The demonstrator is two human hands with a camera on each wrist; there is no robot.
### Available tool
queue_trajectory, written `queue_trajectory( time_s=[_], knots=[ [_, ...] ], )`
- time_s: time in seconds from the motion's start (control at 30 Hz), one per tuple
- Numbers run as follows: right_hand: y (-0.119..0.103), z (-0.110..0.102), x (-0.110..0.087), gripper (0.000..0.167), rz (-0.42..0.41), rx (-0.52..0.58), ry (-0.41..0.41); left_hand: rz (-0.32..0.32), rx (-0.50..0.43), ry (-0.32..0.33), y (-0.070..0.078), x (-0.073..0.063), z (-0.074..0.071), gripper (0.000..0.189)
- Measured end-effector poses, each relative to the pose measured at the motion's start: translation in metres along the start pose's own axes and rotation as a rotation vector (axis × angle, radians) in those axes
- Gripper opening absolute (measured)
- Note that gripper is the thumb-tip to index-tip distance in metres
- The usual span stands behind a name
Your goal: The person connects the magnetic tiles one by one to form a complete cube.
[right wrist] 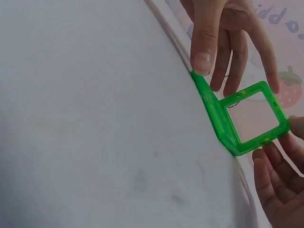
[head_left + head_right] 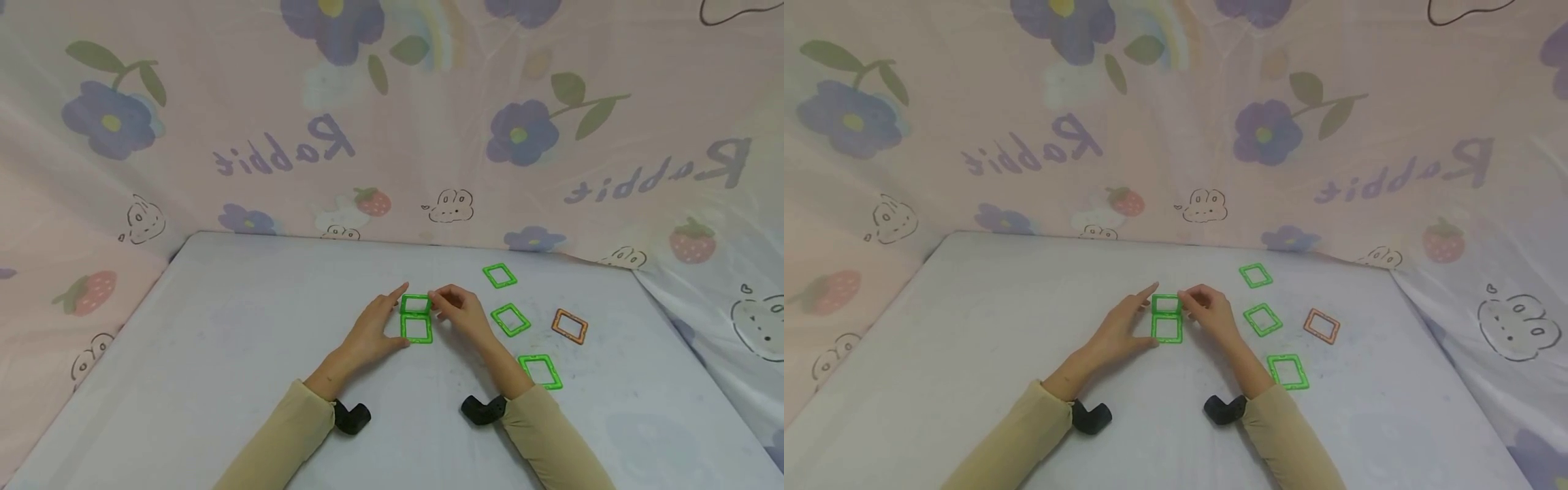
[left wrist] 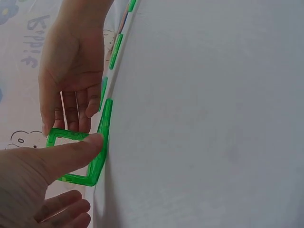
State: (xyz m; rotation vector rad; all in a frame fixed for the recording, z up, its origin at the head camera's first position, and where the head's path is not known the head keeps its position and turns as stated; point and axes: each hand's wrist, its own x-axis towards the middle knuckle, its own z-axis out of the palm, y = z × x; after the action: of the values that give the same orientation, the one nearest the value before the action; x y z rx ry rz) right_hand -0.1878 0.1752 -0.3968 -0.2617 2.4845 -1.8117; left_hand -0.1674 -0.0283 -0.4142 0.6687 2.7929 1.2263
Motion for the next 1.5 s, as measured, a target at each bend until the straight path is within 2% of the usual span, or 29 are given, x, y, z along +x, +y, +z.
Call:
queue_trajectory(
  time_s=[0.33, 0.5, 0.63, 0.83, 1.33, 1.5],
  knots=[
    [-0.007, 0.003, -0.002, 0.027, 0.046, 0.001, 0.024, -0.004, 0.018, -0.015, -0.002, -0.001, 0.000, 0.094],
    [-0.006, 0.000, -0.003, 0.028, 0.037, -0.018, 0.010, -0.010, 0.028, -0.022, -0.001, 0.000, -0.001, 0.092],
    [0.007, -0.006, 0.000, 0.029, 0.022, -0.019, 0.013, -0.013, 0.037, -0.026, 0.000, 0.000, -0.001, 0.092],
    [0.029, -0.017, 0.004, 0.033, 0.025, -0.052, 0.060, -0.012, 0.042, -0.029, -0.002, 0.000, 0.001, 0.093],
    [0.032, -0.040, -0.008, 0.032, 0.015, -0.130, 0.096, 0.000, 0.042, -0.019, -0.006, 0.000, 0.004, 0.093],
    [0.029, -0.050, -0.015, 0.035, 0.013, -0.201, 0.150, -0.003, 0.041, -0.022, -0.006, 0.000, 0.004, 0.092]
  ],
)
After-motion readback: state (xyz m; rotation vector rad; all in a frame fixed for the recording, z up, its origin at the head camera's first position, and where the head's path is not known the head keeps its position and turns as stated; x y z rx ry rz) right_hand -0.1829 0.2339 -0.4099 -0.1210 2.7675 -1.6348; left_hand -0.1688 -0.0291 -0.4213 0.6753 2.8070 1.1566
